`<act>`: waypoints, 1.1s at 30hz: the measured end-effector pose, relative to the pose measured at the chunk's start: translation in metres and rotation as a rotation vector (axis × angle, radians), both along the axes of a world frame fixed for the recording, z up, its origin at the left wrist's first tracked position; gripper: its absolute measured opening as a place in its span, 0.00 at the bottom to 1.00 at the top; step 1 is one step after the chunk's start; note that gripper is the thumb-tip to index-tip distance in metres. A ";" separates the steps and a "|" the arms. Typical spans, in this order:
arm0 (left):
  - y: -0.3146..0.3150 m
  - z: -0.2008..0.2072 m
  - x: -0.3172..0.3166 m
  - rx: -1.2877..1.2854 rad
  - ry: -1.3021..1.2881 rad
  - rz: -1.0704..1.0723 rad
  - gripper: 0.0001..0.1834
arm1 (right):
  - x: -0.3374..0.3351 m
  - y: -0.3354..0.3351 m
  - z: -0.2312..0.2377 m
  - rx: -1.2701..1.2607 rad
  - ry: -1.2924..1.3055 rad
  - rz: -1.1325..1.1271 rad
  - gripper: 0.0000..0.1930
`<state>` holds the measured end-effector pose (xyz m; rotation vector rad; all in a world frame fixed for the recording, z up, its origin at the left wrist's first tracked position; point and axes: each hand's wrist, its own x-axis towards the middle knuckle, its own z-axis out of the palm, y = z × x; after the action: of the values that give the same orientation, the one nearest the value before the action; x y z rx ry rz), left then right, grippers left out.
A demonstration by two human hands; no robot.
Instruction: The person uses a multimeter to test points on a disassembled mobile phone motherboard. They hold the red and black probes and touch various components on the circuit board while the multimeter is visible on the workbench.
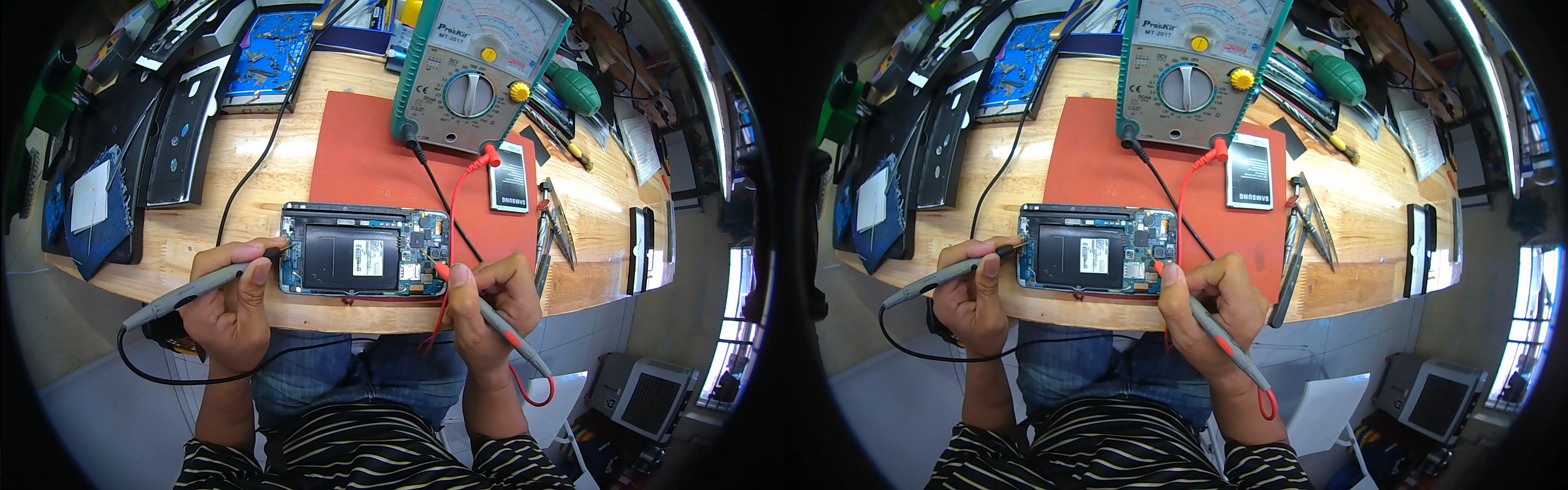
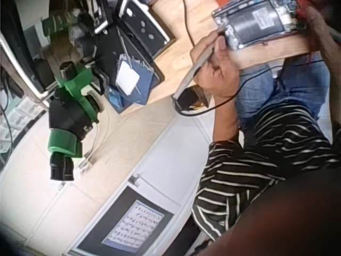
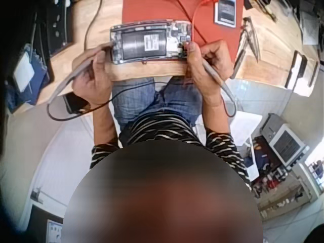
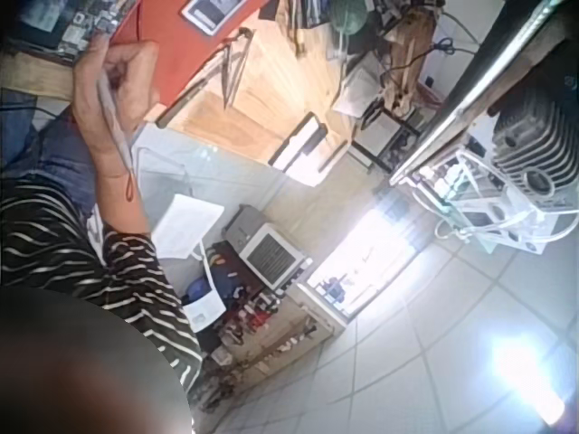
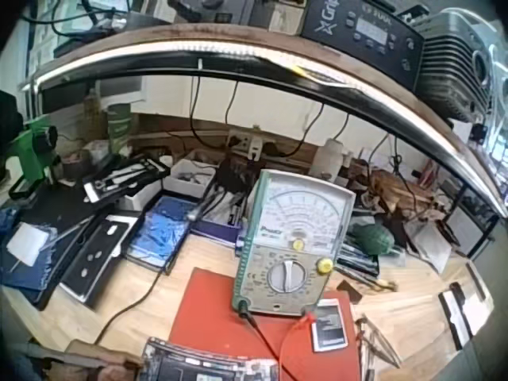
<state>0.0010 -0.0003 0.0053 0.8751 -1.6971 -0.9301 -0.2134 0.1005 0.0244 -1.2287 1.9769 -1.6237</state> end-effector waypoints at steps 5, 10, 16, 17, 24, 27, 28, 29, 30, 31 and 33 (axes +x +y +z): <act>0.000 -0.001 0.001 0.009 -0.014 0.011 0.07 | -0.001 0.001 -0.001 -0.031 -0.024 0.015 0.14; -0.001 -0.002 0.002 -0.002 -0.022 0.000 0.07 | 0.000 0.001 -0.001 -0.019 -0.010 0.013 0.13; 0.000 -0.002 0.003 -0.010 -0.030 0.003 0.07 | 0.000 0.001 -0.002 -0.030 -0.043 0.008 0.14; -0.001 -0.003 0.002 -0.029 -0.019 0.011 0.07 | 0.000 0.001 -0.002 -0.024 -0.016 0.009 0.14; -0.001 -0.002 -0.001 -0.027 0.042 0.008 0.07 | 0.000 0.001 -0.001 -0.003 0.001 0.006 0.14; -0.001 -0.002 -0.002 -0.017 0.050 0.008 0.07 | 0.000 0.000 -0.001 -0.010 0.018 0.006 0.13; -0.001 -0.002 -0.002 -0.025 0.051 0.006 0.07 | 0.000 0.000 -0.001 -0.021 -0.014 0.006 0.13; -0.002 -0.001 -0.002 -0.022 0.046 0.005 0.07 | 0.000 0.000 -0.001 -0.011 0.018 0.005 0.13; -0.002 -0.001 -0.002 -0.033 0.036 0.009 0.07 | 0.000 0.000 -0.001 -0.010 0.012 0.002 0.13; -0.002 -0.001 -0.002 -0.037 0.041 -0.001 0.07 | 0.000 0.000 -0.001 -0.010 -0.020 -0.002 0.13; -0.002 -0.001 -0.002 -0.033 0.046 0.008 0.07 | 0.000 0.000 -0.001 -0.024 -0.004 0.012 0.13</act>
<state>-0.0015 -0.0020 0.0042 0.8322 -1.6644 -0.9078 -0.2134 0.1007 0.0231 -1.2427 1.9501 -1.6469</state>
